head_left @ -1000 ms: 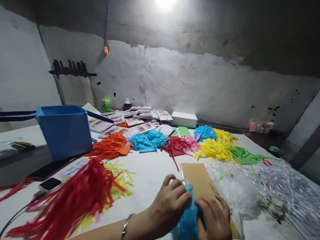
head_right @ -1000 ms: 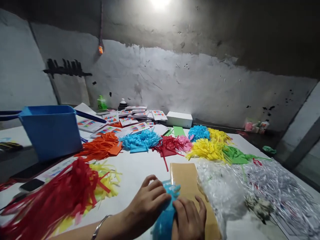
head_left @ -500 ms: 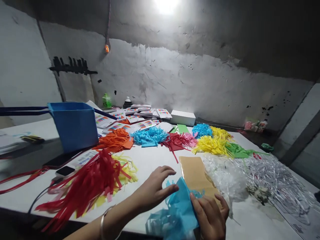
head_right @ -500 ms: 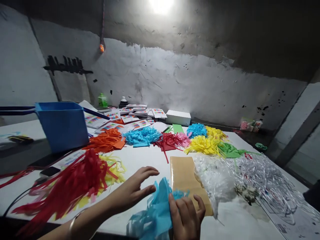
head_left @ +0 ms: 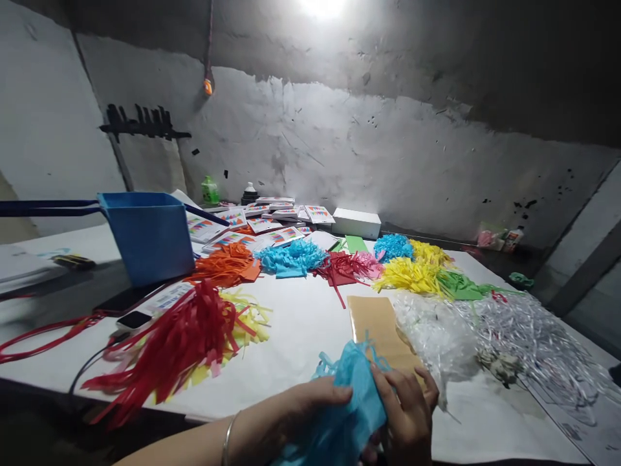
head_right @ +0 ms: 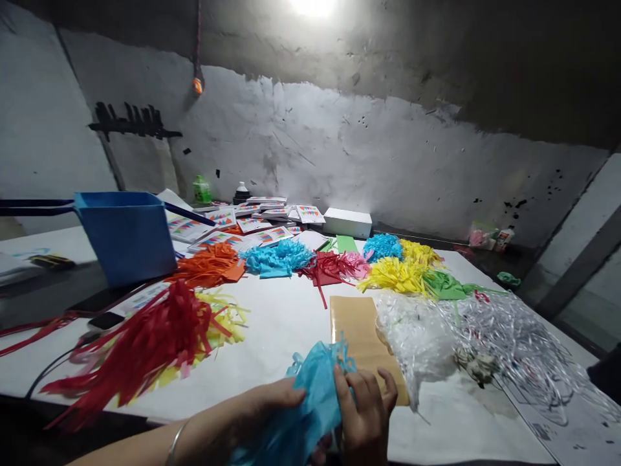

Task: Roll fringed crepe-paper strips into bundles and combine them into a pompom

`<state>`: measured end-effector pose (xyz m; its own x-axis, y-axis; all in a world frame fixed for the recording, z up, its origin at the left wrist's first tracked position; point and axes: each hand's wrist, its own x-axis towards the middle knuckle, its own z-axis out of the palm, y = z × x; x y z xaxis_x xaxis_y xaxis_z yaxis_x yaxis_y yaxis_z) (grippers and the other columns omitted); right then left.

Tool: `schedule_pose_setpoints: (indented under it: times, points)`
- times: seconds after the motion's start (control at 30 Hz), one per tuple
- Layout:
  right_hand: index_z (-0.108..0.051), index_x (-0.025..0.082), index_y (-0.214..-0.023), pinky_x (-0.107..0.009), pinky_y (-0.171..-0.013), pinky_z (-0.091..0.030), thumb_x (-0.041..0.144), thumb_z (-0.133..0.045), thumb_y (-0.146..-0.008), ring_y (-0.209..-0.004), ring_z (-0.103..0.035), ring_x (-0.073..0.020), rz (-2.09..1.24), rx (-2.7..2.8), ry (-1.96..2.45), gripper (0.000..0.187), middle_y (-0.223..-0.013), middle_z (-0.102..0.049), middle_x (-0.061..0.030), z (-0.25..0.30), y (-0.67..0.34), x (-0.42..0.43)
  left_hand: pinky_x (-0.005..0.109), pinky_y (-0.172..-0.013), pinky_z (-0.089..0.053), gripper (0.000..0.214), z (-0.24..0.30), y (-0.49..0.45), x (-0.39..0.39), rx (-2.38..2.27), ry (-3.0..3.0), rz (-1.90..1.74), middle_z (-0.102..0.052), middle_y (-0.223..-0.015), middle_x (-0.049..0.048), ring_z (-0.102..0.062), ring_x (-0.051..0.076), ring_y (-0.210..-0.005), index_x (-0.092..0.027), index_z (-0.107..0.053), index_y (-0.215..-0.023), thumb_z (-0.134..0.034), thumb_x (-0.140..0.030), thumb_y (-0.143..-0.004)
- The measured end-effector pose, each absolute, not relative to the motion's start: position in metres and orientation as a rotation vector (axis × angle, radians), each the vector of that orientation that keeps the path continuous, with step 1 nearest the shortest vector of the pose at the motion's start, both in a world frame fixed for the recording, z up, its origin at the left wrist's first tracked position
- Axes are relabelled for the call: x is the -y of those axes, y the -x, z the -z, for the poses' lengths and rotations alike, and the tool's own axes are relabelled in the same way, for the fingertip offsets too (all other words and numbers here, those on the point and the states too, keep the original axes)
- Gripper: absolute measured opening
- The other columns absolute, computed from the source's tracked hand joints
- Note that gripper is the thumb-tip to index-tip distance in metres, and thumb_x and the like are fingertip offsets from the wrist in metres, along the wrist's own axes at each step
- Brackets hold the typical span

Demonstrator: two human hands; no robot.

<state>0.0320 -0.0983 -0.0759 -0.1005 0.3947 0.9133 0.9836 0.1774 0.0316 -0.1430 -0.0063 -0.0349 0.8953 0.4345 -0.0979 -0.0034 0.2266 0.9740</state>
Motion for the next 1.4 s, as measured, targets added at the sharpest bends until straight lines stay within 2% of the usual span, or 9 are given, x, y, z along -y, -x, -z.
schedule_pose_setpoints:
  times: [0.13, 0.33, 0.53, 0.63, 0.73, 0.8, 0.97, 1.23, 1.4]
  points:
    - [-0.07, 0.015, -0.109, -0.051, -0.1, -0.034, 0.011, -0.039, -0.098, -0.083, -0.065, -0.0204, 1.109, 1.571, 1.454, 0.033, -0.088, -0.068, -0.0077, 0.052, -0.076, 0.102, 0.022, -0.049, -0.048, 0.026, 0.037, 0.131, 0.016, -0.366, -0.916, -0.015, -0.065, -0.063, 0.0038, -0.057, 0.011, -0.049, -0.014, -0.069, -0.075, -0.081, -0.031, -0.059]
    - [-0.065, 0.01, -0.123, -0.048, -0.092, -0.041, 0.012, -0.049, -0.096, -0.08, -0.059, -0.0234, 1.487, 1.436, 1.589, 0.032, -0.089, -0.065, -0.0109, 0.019, -0.111, 0.125, 0.022, -0.046, -0.043, 0.03, 0.02, 0.137, -0.011, -0.409, -1.058, -0.212, -0.058, -0.056, -0.0012, -0.049, 0.01, -0.044, -0.016, -0.062, -0.075, -0.078, -0.038, -0.064]
    - [-0.069, 0.013, -0.106, -0.038, -0.096, -0.043, 0.007, -0.033, -0.101, -0.085, -0.063, -0.0185, 0.861, 1.992, 1.32, 0.037, -0.089, -0.069, -0.0069, 0.09, -0.03, 0.093, 0.019, -0.042, -0.034, 0.009, 0.036, 0.223, -0.07, -0.74, -1.251, -0.431, -0.055, -0.059, -0.0038, -0.046, 0.01, -0.048, -0.017, -0.067, -0.077, -0.07, -0.022, -0.07]
    - [-0.069, 0.016, -0.095, -0.038, -0.09, -0.046, 0.013, -0.026, -0.104, -0.077, -0.062, -0.0179, 0.684, 1.991, 1.282, 0.045, -0.083, -0.068, -0.0048, 0.118, 0.004, 0.075, 0.031, -0.068, -0.053, 0.026, 0.049, 0.267, -0.081, -1.074, -1.655, -0.722, -0.069, -0.082, 0.0033, -0.064, 0.024, -0.077, -0.021, -0.071, -0.094, -0.071, -0.025, -0.068]
    - [-0.069, 0.015, -0.096, -0.038, -0.085, -0.047, 0.013, -0.031, -0.103, -0.078, -0.062, -0.0192, 0.602, 1.973, 1.274, 0.039, -0.084, -0.068, -0.0061, 0.126, 0.017, 0.067, 0.045, -0.105, -0.043, 0.047, 0.064, 0.278, -0.064, -1.1, -2.132, -0.935, -0.065, -0.127, 0.0107, -0.057, 0.033, -0.12, -0.025, -0.065, -0.121, -0.071, -0.026, -0.074]
    - [-0.069, 0.015, -0.097, -0.037, -0.083, -0.047, 0.015, -0.037, -0.102, -0.079, -0.062, -0.0199, 0.56, 1.973, 1.276, 0.032, -0.085, -0.068, -0.0063, 0.125, 0.017, 0.068, 0.045, -0.106, -0.042, 0.051, 0.076, 0.263, -0.045, -0.818, -2.474, -0.898, -0.06, -0.135, 0.0122, -0.054, 0.031, -0.125, -0.026, -0.057, -0.132, -0.067, -0.025, -0.083]
    - [-0.067, 0.017, -0.107, -0.036, -0.086, -0.049, 0.022, -0.051, -0.099, -0.09, -0.065, -0.0215, 0.379, 2.094, 1.297, 0.019, -0.096, -0.07, -0.0071, 0.122, 0.002, 0.084, 0.037, -0.085, -0.044, 0.011, 0.106, 0.212, -0.015, -0.429, -2.811, -0.697, -0.072, -0.101, 0.0051, -0.061, 0.023, -0.092, -0.021, -0.064, -0.097, -0.063, -0.013, -0.089]
    - [-0.064, 0.02, -0.105, -0.034, -0.084, -0.051, 0.014, -0.055, -0.096, -0.095, -0.065, -0.0208, 0.204, 1.99, 1.478, 0.015, -0.103, -0.069, -0.0073, 0.127, -0.006, 0.1, 0.034, -0.083, -0.038, 0.017, 0.098, 0.211, -0.023, -0.443, -2.556, -0.629, -0.071, -0.1, 0.0021, -0.057, 0.021, -0.093, -0.021, -0.06, -0.095, -0.054, -0.005, -0.092]
    - [-0.067, 0.016, -0.11, -0.042, -0.093, -0.045, 0.011, -0.052, -0.094, -0.1, -0.066, -0.0257, 0.422, 2.061, 1.493, 0.022, -0.107, -0.071, -0.0093, 0.125, -0.003, 0.091, 0.033, -0.085, -0.039, 0.019, 0.09, 0.21, -0.021, -0.551, -2.436, -0.475, -0.072, -0.102, 0.0027, -0.058, 0.021, -0.095, -0.021, -0.06, -0.099, -0.049, -0.006, -0.094]
